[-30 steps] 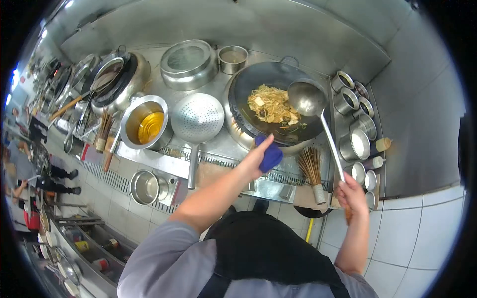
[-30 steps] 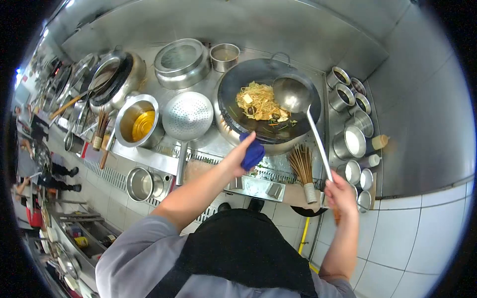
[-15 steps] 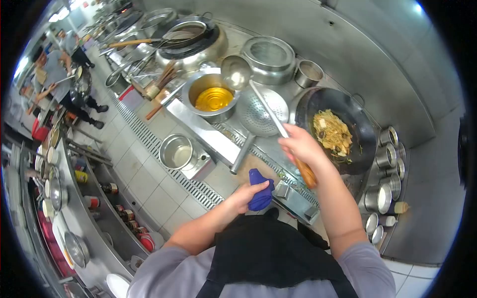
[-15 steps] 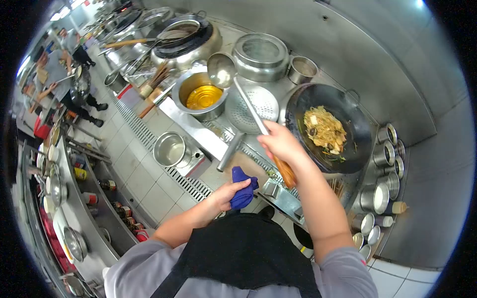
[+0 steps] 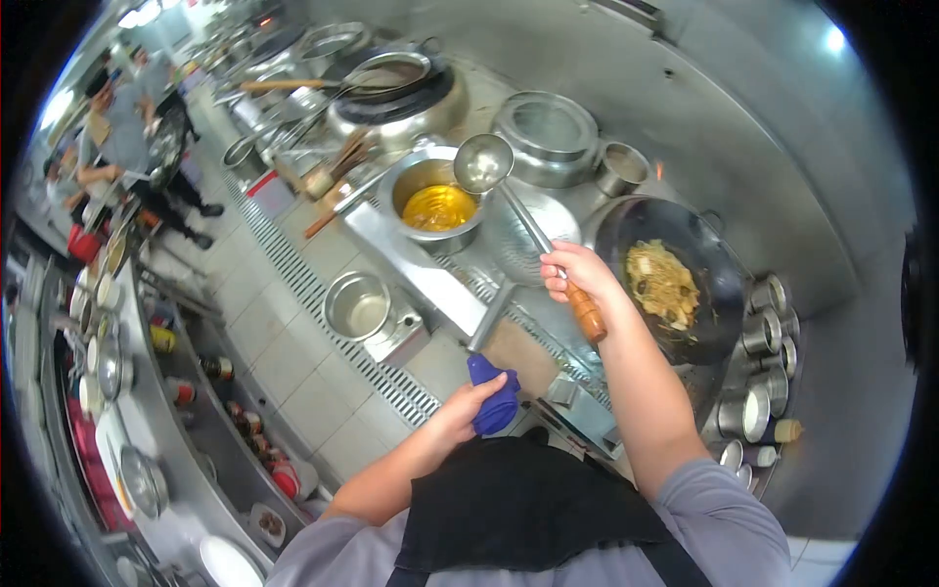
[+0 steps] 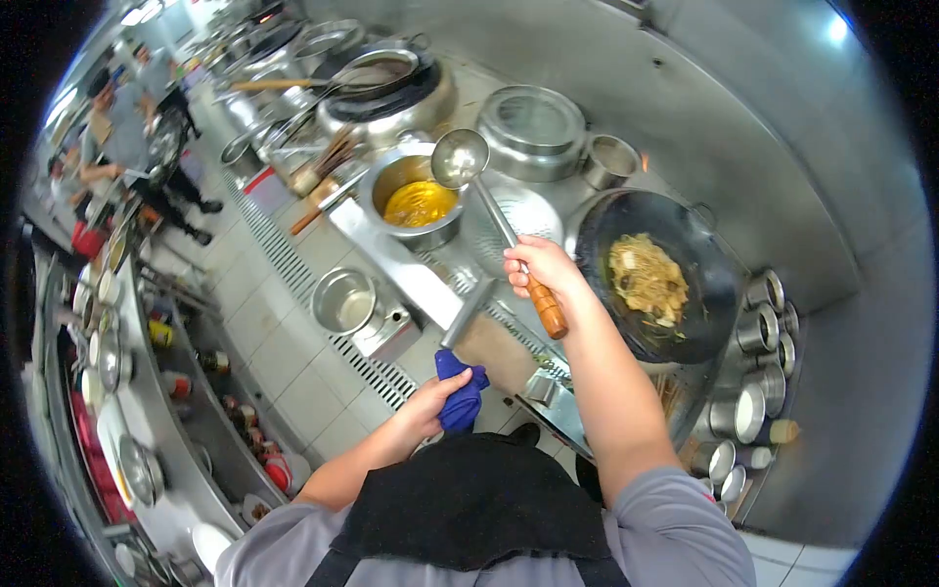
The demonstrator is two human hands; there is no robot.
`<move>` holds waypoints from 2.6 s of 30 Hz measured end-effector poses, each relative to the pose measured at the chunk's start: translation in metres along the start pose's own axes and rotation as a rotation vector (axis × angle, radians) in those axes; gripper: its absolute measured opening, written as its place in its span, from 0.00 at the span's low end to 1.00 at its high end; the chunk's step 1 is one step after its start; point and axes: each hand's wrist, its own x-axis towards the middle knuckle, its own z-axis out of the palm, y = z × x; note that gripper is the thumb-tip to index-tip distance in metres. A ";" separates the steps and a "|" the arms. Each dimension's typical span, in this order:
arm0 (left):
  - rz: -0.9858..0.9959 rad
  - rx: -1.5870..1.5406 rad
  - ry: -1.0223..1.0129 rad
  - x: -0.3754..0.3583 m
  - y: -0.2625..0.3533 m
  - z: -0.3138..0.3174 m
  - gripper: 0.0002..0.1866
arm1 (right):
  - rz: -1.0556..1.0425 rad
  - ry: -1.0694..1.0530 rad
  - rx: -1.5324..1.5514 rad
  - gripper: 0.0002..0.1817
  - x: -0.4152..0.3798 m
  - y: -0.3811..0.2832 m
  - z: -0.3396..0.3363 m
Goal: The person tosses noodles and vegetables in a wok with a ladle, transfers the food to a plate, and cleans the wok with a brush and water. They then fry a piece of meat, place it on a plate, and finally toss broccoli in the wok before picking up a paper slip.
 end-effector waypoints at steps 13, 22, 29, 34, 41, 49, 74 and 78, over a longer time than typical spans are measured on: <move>-0.373 0.264 -0.431 0.102 0.002 0.115 0.30 | -0.166 1.198 -0.632 0.16 -0.182 0.067 -0.188; -0.394 0.425 -0.417 0.186 -0.020 0.193 0.29 | -0.141 0.737 -0.595 0.20 -0.209 0.091 -0.192; -0.366 0.346 -0.028 0.228 -0.034 0.203 0.14 | -0.079 0.852 -0.959 0.28 -0.293 0.114 -0.184; -0.064 0.225 -0.043 0.180 -0.069 0.186 0.11 | 0.125 0.900 -1.233 0.31 -0.280 0.102 -0.152; -0.190 0.309 0.054 0.119 -0.047 0.200 0.12 | 0.058 0.810 -1.238 0.33 -0.355 0.097 -0.117; -0.156 0.341 -0.004 0.151 -0.053 0.166 0.12 | 0.266 0.852 -1.307 0.31 -0.314 0.104 -0.123; -0.121 0.378 -0.032 0.144 -0.063 0.158 0.10 | 0.172 1.097 -1.223 0.29 -0.349 0.124 -0.098; -0.298 0.476 -0.069 0.176 -0.024 0.208 0.12 | 0.226 1.020 -1.281 0.28 -0.353 0.103 -0.094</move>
